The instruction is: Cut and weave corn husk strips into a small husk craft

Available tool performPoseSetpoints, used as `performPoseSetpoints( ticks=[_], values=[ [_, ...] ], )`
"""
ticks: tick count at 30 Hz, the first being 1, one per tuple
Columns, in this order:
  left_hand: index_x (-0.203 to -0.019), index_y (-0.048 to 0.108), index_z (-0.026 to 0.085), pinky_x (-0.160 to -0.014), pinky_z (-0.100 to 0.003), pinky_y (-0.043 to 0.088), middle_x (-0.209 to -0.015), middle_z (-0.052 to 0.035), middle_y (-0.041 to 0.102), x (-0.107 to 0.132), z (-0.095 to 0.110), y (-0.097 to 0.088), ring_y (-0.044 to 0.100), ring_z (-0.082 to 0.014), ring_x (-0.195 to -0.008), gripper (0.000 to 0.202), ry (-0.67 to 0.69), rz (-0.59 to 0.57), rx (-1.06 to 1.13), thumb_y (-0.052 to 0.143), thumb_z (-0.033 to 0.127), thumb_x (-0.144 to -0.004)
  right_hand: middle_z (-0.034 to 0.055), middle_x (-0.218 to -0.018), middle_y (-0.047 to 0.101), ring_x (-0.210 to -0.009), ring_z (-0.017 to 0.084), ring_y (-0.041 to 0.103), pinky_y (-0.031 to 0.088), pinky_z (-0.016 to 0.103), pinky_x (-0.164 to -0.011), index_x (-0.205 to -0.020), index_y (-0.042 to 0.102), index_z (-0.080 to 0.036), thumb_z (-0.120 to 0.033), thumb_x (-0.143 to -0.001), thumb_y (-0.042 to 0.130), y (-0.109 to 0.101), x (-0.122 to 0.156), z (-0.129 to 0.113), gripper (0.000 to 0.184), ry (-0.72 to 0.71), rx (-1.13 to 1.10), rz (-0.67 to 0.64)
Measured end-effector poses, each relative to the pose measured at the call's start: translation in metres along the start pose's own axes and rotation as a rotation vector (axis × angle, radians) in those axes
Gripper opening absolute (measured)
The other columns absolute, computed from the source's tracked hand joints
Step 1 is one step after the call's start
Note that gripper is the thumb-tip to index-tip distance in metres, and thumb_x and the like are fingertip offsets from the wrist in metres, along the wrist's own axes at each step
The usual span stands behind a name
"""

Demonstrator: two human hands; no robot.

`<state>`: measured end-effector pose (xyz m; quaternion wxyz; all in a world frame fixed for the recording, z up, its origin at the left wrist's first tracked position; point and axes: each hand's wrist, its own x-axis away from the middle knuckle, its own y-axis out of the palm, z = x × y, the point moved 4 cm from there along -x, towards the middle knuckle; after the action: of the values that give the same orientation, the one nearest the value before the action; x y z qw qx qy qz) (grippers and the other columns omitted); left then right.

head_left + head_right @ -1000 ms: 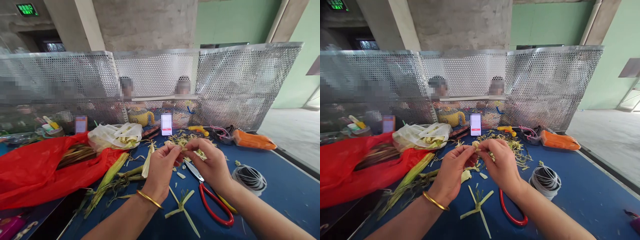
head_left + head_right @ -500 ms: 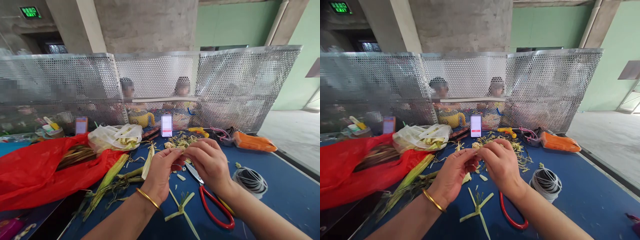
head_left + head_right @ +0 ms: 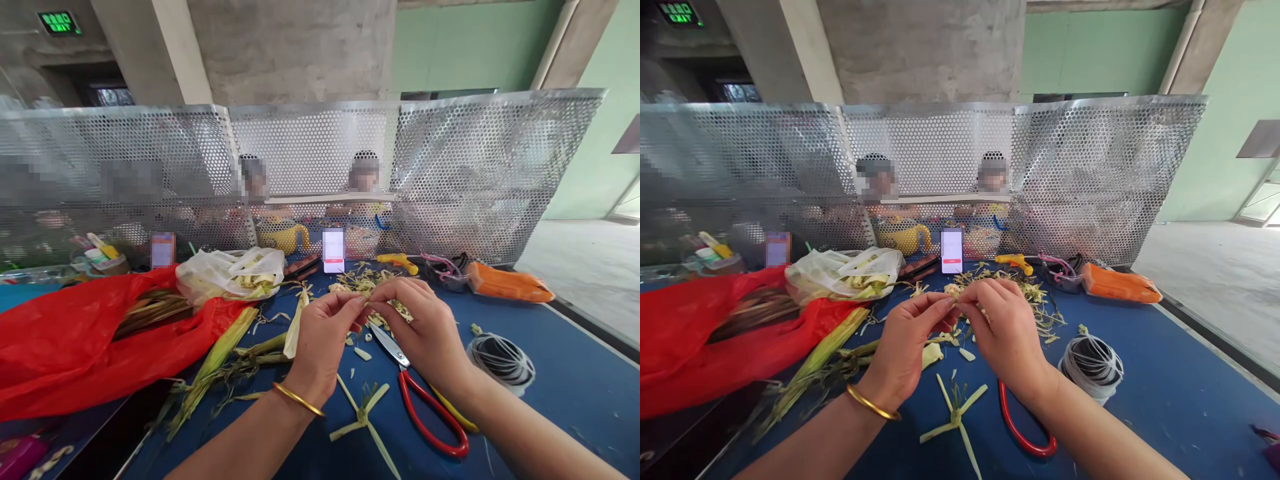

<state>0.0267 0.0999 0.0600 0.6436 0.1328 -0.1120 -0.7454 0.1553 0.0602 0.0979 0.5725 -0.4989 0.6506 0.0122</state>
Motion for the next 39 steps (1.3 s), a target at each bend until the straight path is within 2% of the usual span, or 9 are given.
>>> performPoseSetpoints(
  ticks=[5,9,12,15,19,22,30,39],
  values=[
    [-0.069,0.071,0.016,-0.057,-0.02,0.043,-0.061,-0.0002,0.065,0.001,0.005,0.0,0.054,-0.0091,-0.058,0.01,0.115,-0.025,-0.09,0.069,0.025,-0.071,-0.0016,-0.078,0.065,-0.078,0.015,0.059,0.044,0.03,-0.074,-0.08,0.058,-0.022,-0.017,-0.085,0.059,0.002,0.003,0.008,0.007,0.154,-0.06,0.018],
    [-0.069,0.071,0.016,-0.057,-0.021,0.043,-0.062,-0.0008,0.065,0.002,0.006,0.001,0.055,-0.01,-0.059,0.012,0.117,-0.032,-0.123,0.07,0.028,-0.071,-0.0004,-0.079,0.064,-0.076,0.016,0.059,0.045,0.029,-0.07,-0.083,0.055,-0.022,-0.02,-0.084,0.059,0.003,0.005,0.012,0.005,0.224,-0.098,0.045],
    [-0.066,0.069,0.016,-0.056,-0.021,0.042,-0.06,-0.0002,0.063,0.001,0.005,0.001,0.053,-0.0099,-0.059,0.015,0.081,-0.023,-0.128,0.071,0.03,-0.07,-0.0007,-0.078,0.063,-0.074,0.015,0.059,0.045,0.029,-0.068,-0.084,0.054,-0.022,-0.022,-0.084,0.059,0.004,0.005,0.012,0.006,0.215,-0.088,0.044],
    [-0.062,0.065,0.016,-0.055,-0.021,0.041,-0.059,0.0005,0.06,0.0,0.002,0.001,0.051,-0.0092,-0.057,0.02,-0.021,-0.015,-0.062,0.072,0.033,-0.069,-0.0006,-0.078,0.065,-0.075,0.015,0.06,0.045,0.029,-0.07,-0.085,0.054,-0.022,-0.019,-0.086,0.058,0.003,0.003,0.007,0.005,0.092,-0.015,0.045],
    [-0.063,0.065,0.016,-0.053,-0.019,0.039,-0.061,0.0005,0.059,0.002,0.0,0.002,0.05,-0.0085,-0.058,0.019,-0.138,-0.029,0.022,0.071,0.033,-0.069,0.0013,-0.082,0.069,-0.076,0.015,0.062,0.044,0.033,-0.083,-0.093,0.058,-0.021,-0.009,-0.088,0.05,0.004,0.002,-0.007,0.014,-0.219,0.163,0.018],
    [-0.063,0.065,0.016,-0.051,-0.019,0.038,-0.062,0.0007,0.058,0.003,0.0,0.002,0.049,-0.0086,-0.058,0.016,-0.168,-0.031,0.051,0.07,0.031,-0.068,0.0019,-0.085,0.071,-0.076,0.015,0.064,0.042,0.036,-0.088,-0.096,0.061,-0.02,-0.005,-0.088,0.047,0.004,0.002,-0.011,0.022,-0.292,0.233,0.019],
    [-0.067,0.068,0.015,-0.053,-0.02,0.042,-0.065,-0.0014,0.063,0.002,-0.004,0.001,0.054,-0.01,-0.061,0.016,-0.171,-0.013,0.089,0.074,0.03,-0.064,0.0015,-0.086,0.07,-0.083,0.016,0.064,0.044,0.034,-0.082,-0.087,0.064,-0.022,-0.015,-0.089,0.054,0.003,0.002,-0.002,0.013,-0.124,0.096,0.041],
    [-0.073,0.072,0.015,-0.057,-0.022,0.045,-0.066,-0.0024,0.066,0.0,-0.001,0.002,0.057,-0.012,-0.062,0.016,0.01,-0.047,-0.03,0.073,0.031,-0.068,-0.0001,-0.074,0.065,-0.072,0.015,0.06,0.047,0.029,-0.067,-0.078,0.061,-0.021,-0.018,-0.083,0.058,0.004,0.002,0.01,0.007,0.205,-0.218,0.044]
  ],
)
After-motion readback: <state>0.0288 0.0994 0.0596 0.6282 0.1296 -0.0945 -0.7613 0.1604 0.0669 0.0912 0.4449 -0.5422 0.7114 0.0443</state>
